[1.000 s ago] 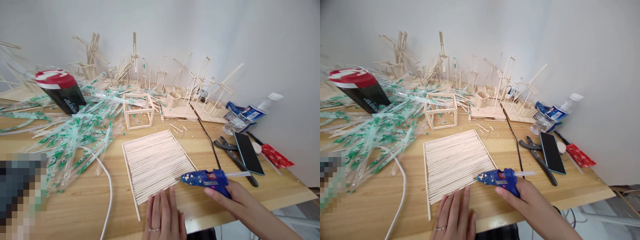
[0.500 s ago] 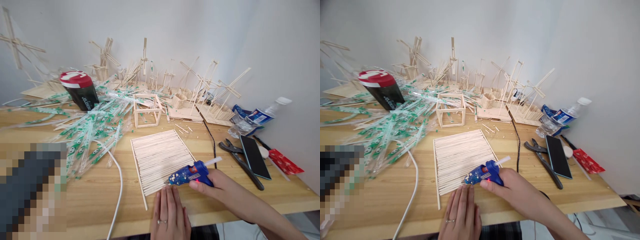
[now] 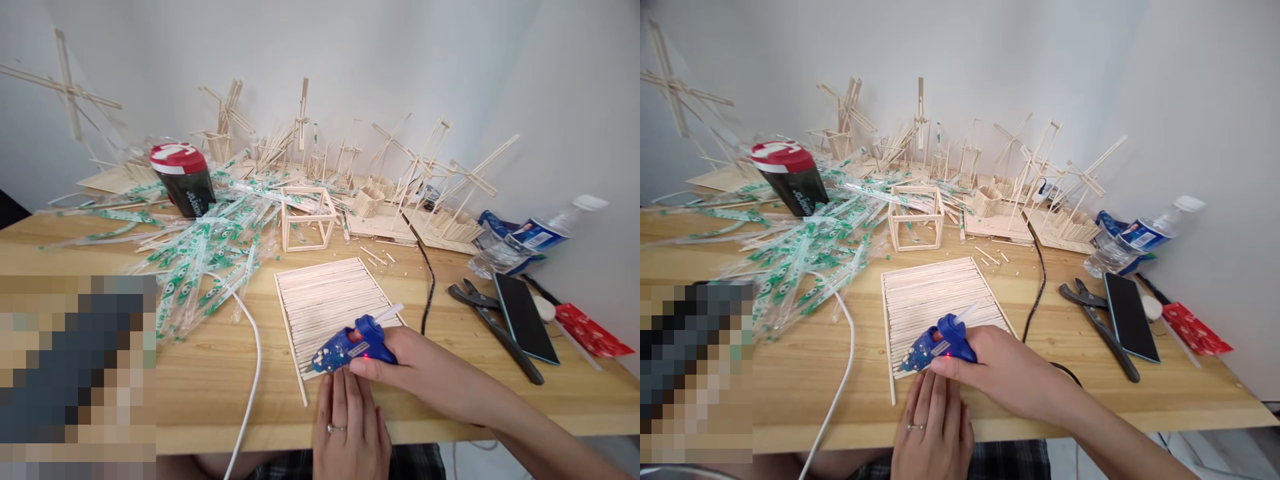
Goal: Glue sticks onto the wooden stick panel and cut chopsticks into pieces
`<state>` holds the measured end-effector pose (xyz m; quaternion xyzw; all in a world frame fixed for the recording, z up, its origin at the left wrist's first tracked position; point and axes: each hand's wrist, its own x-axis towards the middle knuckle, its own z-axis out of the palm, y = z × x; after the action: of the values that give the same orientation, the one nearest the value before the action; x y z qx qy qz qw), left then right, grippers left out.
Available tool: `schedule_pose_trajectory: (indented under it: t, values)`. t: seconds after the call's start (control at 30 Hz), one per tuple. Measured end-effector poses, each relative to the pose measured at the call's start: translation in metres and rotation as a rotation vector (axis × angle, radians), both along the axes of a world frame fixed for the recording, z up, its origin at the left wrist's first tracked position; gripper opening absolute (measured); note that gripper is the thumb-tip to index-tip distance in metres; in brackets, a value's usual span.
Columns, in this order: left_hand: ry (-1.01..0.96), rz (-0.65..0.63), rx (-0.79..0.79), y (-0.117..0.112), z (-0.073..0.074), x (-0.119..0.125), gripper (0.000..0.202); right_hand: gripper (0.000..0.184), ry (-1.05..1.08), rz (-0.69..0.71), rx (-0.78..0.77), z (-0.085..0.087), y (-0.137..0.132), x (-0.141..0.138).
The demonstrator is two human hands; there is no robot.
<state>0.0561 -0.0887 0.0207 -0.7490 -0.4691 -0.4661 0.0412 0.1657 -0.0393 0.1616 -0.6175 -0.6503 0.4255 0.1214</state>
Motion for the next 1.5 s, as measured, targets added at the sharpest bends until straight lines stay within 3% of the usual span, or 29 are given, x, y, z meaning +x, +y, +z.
schedule_pose_trajectory:
  t: [0.27, 0.57, 0.93, 1.37, 1.5]
  values:
    - [0.084, -0.020, 0.045, 0.005, 0.010, -0.006, 0.029, 0.040, -0.098, -0.193, -0.026, -0.004, -0.022, 0.045]
    - [-0.002, -0.031, -0.018, 0.000, -0.002, -0.001, 0.031, 0.048, -0.178, -0.457, 0.058, 0.005, -0.046, 0.070]
    - [0.020, -0.041, -0.013, 0.001, 0.001, -0.004, 0.031, 0.032, -0.097, -0.364, -0.011, -0.004, -0.045, 0.070]
    - [-0.008, -0.026, -0.013, -0.001, 0.001, -0.001, 0.029, 0.040, 0.012, -0.162, -0.058, -0.001, -0.021, 0.028]
    - [-0.012, -0.022, 0.022, 0.002, 0.006, -0.003, 0.025, 0.035, 0.082, -0.085, -0.047, 0.000, -0.013, 0.014]
